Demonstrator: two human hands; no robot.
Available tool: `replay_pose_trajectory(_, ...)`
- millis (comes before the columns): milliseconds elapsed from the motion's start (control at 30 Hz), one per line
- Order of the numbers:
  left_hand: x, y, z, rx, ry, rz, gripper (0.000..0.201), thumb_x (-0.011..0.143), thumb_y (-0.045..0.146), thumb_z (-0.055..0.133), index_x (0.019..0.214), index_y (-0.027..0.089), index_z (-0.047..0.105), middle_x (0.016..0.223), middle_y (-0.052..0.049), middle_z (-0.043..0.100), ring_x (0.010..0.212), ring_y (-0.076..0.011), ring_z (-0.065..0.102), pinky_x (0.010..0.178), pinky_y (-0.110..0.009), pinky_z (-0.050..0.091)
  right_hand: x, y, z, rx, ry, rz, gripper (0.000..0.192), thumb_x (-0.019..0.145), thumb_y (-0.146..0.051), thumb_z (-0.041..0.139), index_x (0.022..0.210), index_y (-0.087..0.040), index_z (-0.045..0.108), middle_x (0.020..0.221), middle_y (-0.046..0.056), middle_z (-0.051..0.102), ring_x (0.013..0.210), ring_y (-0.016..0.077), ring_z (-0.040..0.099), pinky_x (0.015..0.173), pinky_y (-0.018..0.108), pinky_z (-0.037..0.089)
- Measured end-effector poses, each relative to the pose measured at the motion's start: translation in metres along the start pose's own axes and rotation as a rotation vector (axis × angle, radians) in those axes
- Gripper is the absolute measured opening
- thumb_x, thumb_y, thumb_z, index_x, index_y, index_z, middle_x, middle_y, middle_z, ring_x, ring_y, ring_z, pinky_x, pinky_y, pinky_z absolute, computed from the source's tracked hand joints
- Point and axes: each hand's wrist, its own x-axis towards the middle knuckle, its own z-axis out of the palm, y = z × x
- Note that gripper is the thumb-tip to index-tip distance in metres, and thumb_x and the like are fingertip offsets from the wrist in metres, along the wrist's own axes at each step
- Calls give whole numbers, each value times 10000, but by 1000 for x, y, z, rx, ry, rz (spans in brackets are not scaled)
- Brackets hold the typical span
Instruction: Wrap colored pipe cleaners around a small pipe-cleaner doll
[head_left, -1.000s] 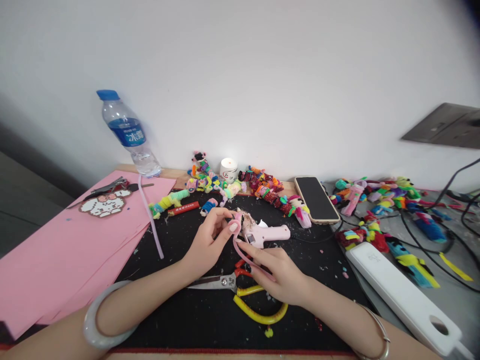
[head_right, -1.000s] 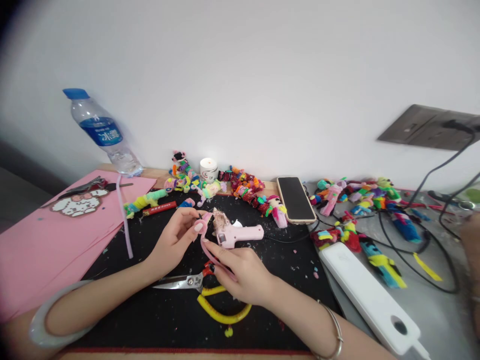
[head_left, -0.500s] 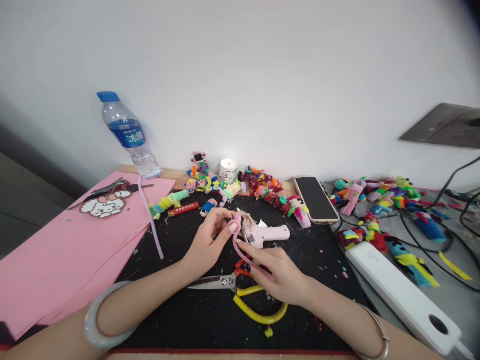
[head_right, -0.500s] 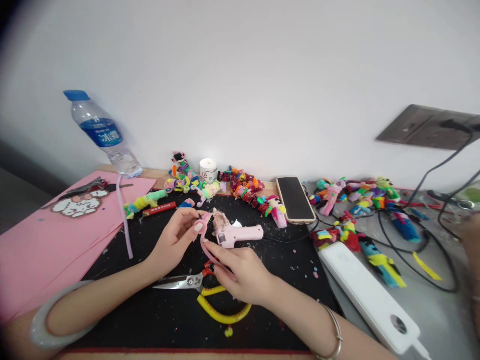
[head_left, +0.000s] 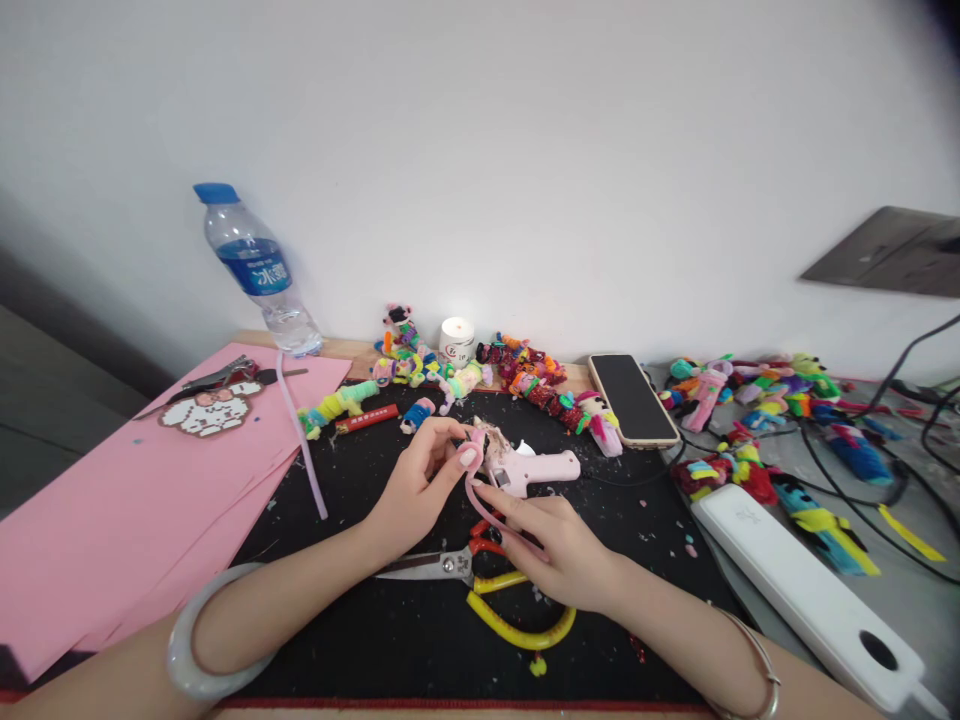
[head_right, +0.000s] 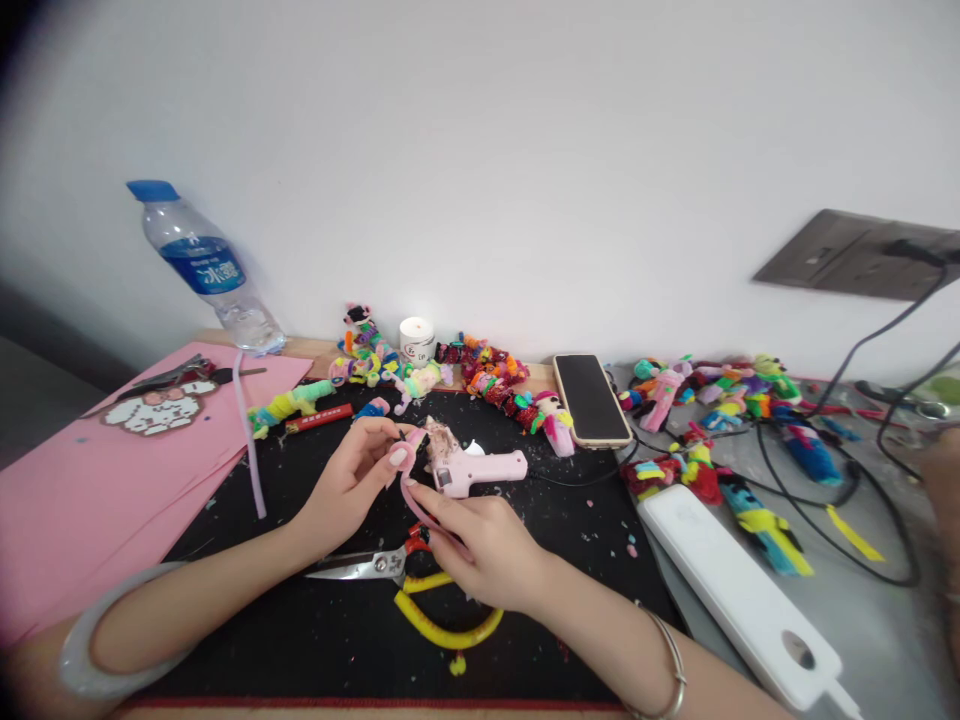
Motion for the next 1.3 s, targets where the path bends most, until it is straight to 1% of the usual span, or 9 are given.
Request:
replay_pose_trajectory(300, -1, -6, -1, 56, 1, -26, 138, 864, 317, 504, 944, 213, 462, 968, -35, 584, 761, -124, 529, 664, -254, 412, 1, 0, 0, -19, 7, -16, 457, 884, -136, 394, 1341, -150, 404, 553, -55, 423, 491, 102, 394, 509, 201, 322)
replay_pose_trajectory(533, -3, -6, -1, 58, -39, -22, 136, 868, 319, 497, 949, 215, 465, 1051, -55, 591, 855, -147, 554, 689, -262, 415, 0, 0, 0, -39, 8, -19, 437, 900, -150, 370, 1335, -155, 410, 595, -31, 489, 504, 100, 412, 509, 192, 336)
replay_pose_trajectory(767, -2, -6, -1, 55, -36, -24, 150, 861, 324, 506, 944, 204, 468, 1054, -67, 597, 866, -157, 558, 701, -273, 424, 1, -1, 0, -51, 16, -32, 443, 900, -150, 358, 1341, -162, 399, 618, -16, 534, 509, 108, 437, 507, 195, 352)
replay_pose_trajectory(867, -2, -6, -1, 52, -30, -21, 153, 857, 324, 512, 938, 200, 472, 1015, -65, 608, 865, -162, 563, 701, -277, 428, 1, -1, -1, -51, 11, -32, 447, 900, -147, 361, 1345, -163, 394, 632, -11, 544, 518, 111, 447, 513, 199, 358)
replay_pose_trajectory(967, -2, -6, 0, 57, -23, -20, 156, 854, 327, 517, 933, 198, 478, 983, -62, 615, 857, -164, 566, 699, -279, 432, 1, -1, -1, -47, 13, -27, 444, 900, -149, 363, 1342, -163, 399, 624, -13, 540, 517, 112, 452, 513, 201, 358)
replay_pose_trajectory(1133, -2, -5, 0, 65, -33, -18, 145, 860, 321, 508, 939, 205, 474, 1045, -66, 603, 870, -161, 564, 701, -278, 428, 1, 0, 0, -48, 6, -18, 438, 898, -154, 368, 1334, -155, 412, 621, -14, 526, 520, 113, 453, 517, 205, 356)
replay_pose_trajectory(1300, -2, -5, 0, 76, -31, -20, 142, 860, 320, 508, 937, 206, 473, 1026, -61, 608, 870, -159, 565, 702, -277, 428, 1, 0, 0, -50, 7, -21, 435, 897, -154, 372, 1329, -149, 419, 618, -18, 517, 519, 110, 442, 520, 202, 354)
